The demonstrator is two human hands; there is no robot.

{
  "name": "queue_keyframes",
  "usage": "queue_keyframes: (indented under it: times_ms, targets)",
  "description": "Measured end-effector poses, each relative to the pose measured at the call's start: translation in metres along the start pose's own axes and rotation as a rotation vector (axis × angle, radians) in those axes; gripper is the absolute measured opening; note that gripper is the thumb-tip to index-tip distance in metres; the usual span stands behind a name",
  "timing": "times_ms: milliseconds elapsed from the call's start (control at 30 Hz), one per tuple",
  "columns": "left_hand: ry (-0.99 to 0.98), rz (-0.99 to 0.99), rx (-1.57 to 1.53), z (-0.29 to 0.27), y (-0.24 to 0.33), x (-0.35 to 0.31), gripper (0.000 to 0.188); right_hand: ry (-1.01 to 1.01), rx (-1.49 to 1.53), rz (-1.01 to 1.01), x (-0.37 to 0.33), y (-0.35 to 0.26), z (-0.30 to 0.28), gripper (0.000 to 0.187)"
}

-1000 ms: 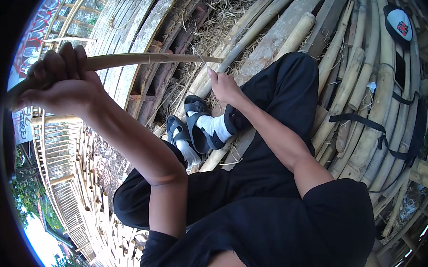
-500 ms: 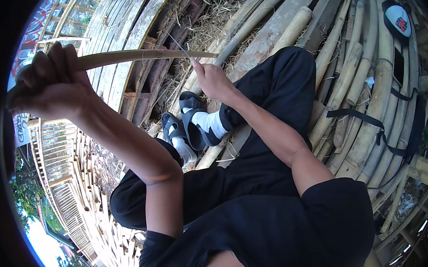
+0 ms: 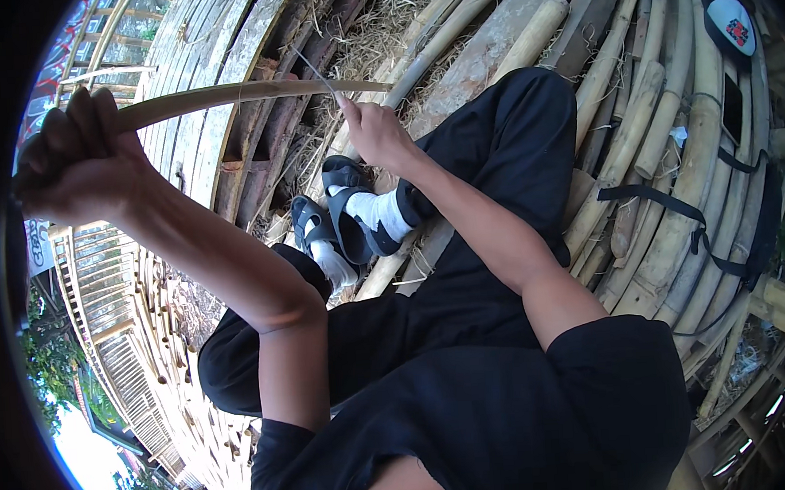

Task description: The person shaves a thin strip of bamboo with a knife while sitting on a pile of bamboo poles.

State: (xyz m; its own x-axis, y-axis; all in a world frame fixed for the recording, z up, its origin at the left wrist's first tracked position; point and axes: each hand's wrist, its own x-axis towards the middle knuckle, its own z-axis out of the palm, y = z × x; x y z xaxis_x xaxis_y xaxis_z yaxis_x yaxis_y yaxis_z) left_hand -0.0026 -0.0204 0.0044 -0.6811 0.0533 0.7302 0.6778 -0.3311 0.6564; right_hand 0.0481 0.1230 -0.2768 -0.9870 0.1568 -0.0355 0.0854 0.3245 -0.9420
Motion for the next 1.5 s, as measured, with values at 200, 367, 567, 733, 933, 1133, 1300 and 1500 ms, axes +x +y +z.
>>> queue_keyframes:
  times_ms: [200, 367, 567, 733, 933, 1133, 1300, 1500]
  targets:
    - [0.256, 0.040, 0.184, 0.018, 0.001, -0.004, 0.048, 0.033, -0.127, 0.142, 0.012, 0.047, 0.014, 0.065]
    - [0.213, 0.019, 0.150, 0.019, 0.000, 0.001, 0.043, 0.018, -0.036, 0.144, 0.012, 0.030, 0.007, 0.068]
    - [0.260, 0.060, 0.231, 0.009, 0.000, 0.005, 0.048, -0.099, -0.071, 0.255, 0.016, 0.030, 0.006, 0.067]
    - [0.625, 0.099, 0.335, 0.035, -0.001, 0.008, 0.050, -0.002, -0.041, 0.215, 0.017, 0.042, 0.014, 0.065]
    - [-0.211, -0.021, -0.165, -0.032, -0.003, 0.020, 0.048, 0.012, -0.050, 0.113, -0.004, 0.016, 0.013, 0.067]
    - [0.380, 0.101, 0.284, -0.010, -0.006, 0.013, 0.042, -0.003, -0.132, 0.240, 0.012, 0.056, 0.015, 0.072]
    - [0.329, 0.071, 0.331, 0.000, 0.002, 0.008, 0.035, -0.044, -0.029, 0.131, 0.002, 0.009, 0.011, 0.070]
    - [0.464, 0.099, 0.323, 0.006, -0.005, 0.009, 0.043, -0.029, -0.069, 0.388, 0.029, 0.087, 0.016, 0.072]
